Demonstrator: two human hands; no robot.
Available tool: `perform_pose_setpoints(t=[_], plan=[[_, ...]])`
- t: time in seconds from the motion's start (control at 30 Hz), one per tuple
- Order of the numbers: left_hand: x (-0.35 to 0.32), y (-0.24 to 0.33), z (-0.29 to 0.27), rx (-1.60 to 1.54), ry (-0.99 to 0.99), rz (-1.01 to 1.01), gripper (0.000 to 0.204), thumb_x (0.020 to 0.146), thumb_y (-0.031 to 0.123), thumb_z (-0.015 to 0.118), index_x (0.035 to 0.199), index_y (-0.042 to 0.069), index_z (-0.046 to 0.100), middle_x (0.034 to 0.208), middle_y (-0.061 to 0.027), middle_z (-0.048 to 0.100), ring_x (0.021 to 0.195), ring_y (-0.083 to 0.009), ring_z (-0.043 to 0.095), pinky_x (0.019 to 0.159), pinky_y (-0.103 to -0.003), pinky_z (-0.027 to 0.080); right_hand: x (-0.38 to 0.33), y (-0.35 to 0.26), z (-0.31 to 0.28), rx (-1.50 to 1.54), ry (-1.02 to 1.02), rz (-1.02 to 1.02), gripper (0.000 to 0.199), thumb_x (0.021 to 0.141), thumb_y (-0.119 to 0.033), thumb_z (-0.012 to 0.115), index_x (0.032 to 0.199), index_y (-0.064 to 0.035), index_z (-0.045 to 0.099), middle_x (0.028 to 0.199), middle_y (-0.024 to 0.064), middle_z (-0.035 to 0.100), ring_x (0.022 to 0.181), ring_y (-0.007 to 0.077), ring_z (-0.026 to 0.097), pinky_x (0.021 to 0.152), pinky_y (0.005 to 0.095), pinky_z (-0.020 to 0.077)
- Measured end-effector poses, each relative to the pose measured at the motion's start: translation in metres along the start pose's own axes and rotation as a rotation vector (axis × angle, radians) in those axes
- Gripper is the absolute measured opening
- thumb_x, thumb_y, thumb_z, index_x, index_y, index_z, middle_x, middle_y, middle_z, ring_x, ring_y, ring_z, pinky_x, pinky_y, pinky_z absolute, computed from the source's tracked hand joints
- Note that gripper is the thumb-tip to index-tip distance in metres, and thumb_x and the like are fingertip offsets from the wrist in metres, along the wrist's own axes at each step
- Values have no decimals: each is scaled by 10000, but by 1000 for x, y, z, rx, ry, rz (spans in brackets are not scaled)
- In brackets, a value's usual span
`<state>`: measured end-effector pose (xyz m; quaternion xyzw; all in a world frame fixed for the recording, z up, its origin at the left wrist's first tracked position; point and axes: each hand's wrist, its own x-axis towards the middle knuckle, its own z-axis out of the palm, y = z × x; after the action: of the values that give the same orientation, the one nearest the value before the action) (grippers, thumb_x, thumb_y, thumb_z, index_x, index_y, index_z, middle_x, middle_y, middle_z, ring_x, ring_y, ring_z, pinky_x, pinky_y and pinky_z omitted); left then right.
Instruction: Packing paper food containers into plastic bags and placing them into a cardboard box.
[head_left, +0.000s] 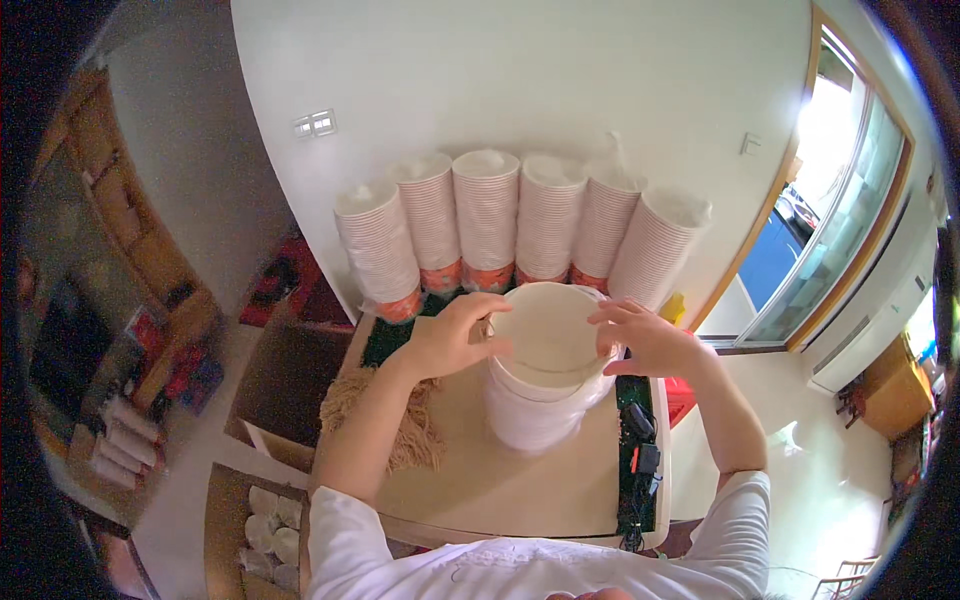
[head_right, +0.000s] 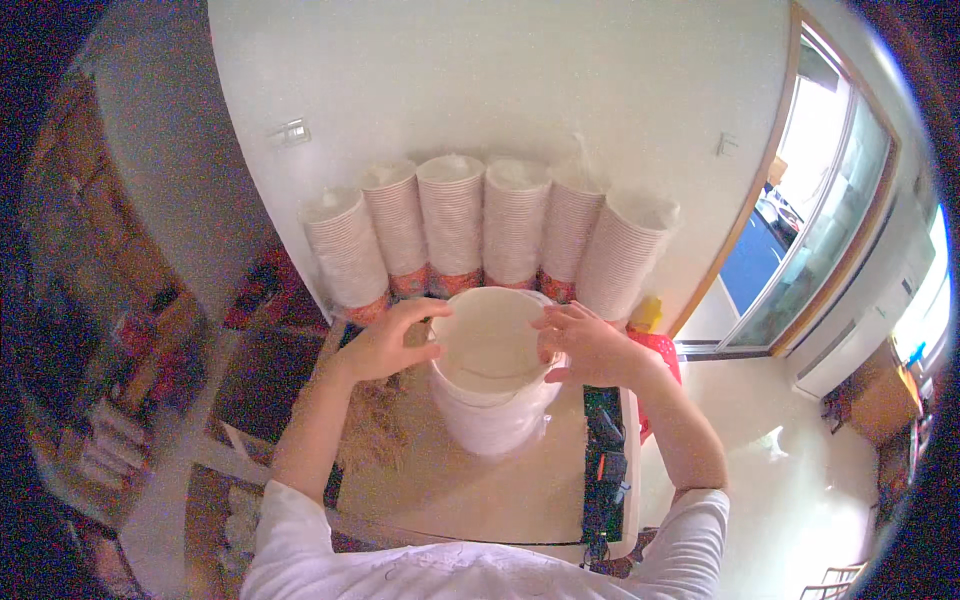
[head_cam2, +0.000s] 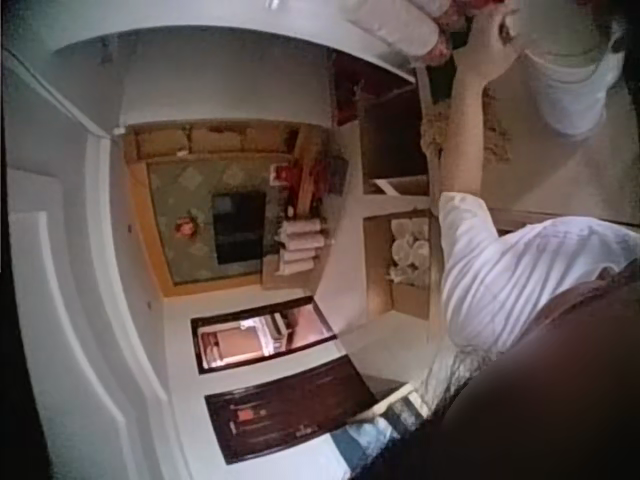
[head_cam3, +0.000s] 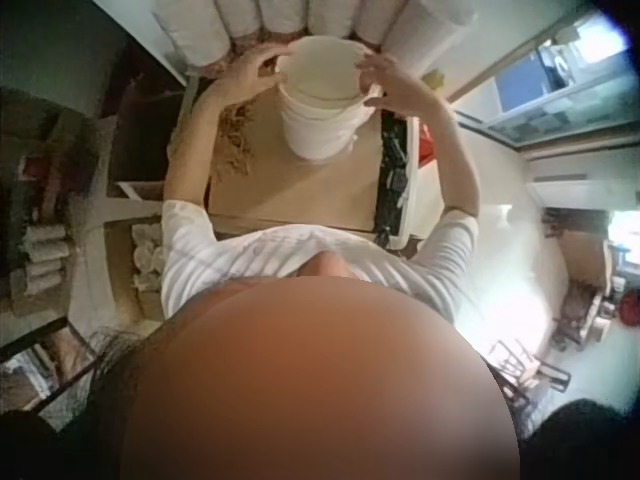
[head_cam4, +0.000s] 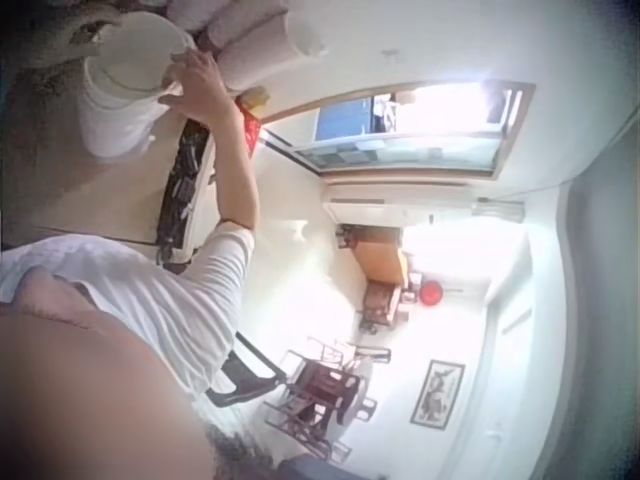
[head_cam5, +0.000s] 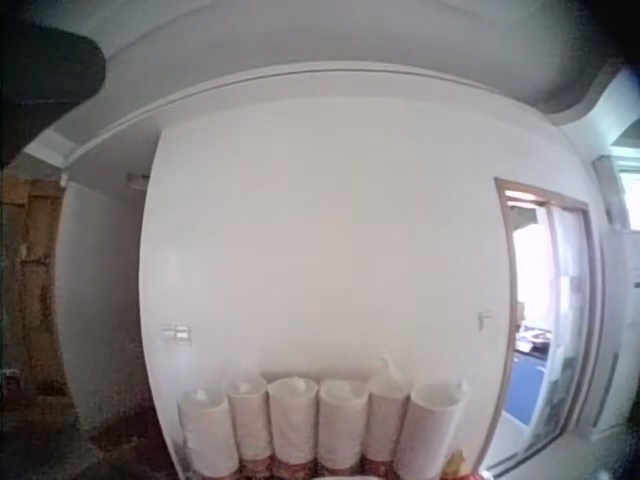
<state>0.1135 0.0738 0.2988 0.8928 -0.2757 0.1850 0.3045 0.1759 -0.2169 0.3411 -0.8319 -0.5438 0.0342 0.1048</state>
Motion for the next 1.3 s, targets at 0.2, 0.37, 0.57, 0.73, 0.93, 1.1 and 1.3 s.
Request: perform_pose_setpoints(t=[0.2,0.37,0.57,0.73,0.93,1.1,1.3], plan=[[17,0,7,-30,1,-122,460,722,291,651,1089,56,502,1093,-137,491,1028,-273,467,874,-348,374,3,2,-4,293,34,-10,119,734,-116,642,759,-51,546,944,58,584,954,196,500,844,338,395],[23,58,5,-161,-121,-20,442,730,217,642,1100,46,473,986,-142,531,933,-263,517,831,-348,389,6,15,7,639,258,26,61,790,-75,581,793,-52,524,785,22,588,697,124,548,634,255,447],[40,42,20,-401,-83,-170,424,741,95,606,1134,69,449,833,-62,591,751,-113,559,656,-287,452,24,18,1,891,437,163,195,765,-39,584,943,-32,505,661,-20,454,585,63,452,555,207,411],[60,-33,32,-259,150,-256,253,743,81,597,982,28,533,742,-48,587,668,-106,544,604,-260,440,45,55,32,549,520,255,177,757,-80,607,924,-44,561,677,10,521,620,78,484,571,233,421],[62,-58,36,-349,102,-387,182,735,111,616,869,-9,586,675,-53,598,600,-101,536,563,-250,435,64,62,42,709,491,431,115,792,-100,581,857,-7,597,676,5,557,622,51,498,539,197,405],[62,-21,28,-273,-6,-512,341,720,223,661,996,41,574,852,-93,615,795,-155,578,712,-283,451,64,100,71,837,454,425,120,808,-111,567,829,2,601,693,23,577,624,60,520,533,202,425],[42,-2,28,127,-85,-201,676,682,239,671,1214,-21,344,1146,-213,457,1074,-303,451,915,-370,354,79,88,49,1239,542,516,133,794,-90,575,897,-7,563,734,70,606,622,118,555,551,211,437]])
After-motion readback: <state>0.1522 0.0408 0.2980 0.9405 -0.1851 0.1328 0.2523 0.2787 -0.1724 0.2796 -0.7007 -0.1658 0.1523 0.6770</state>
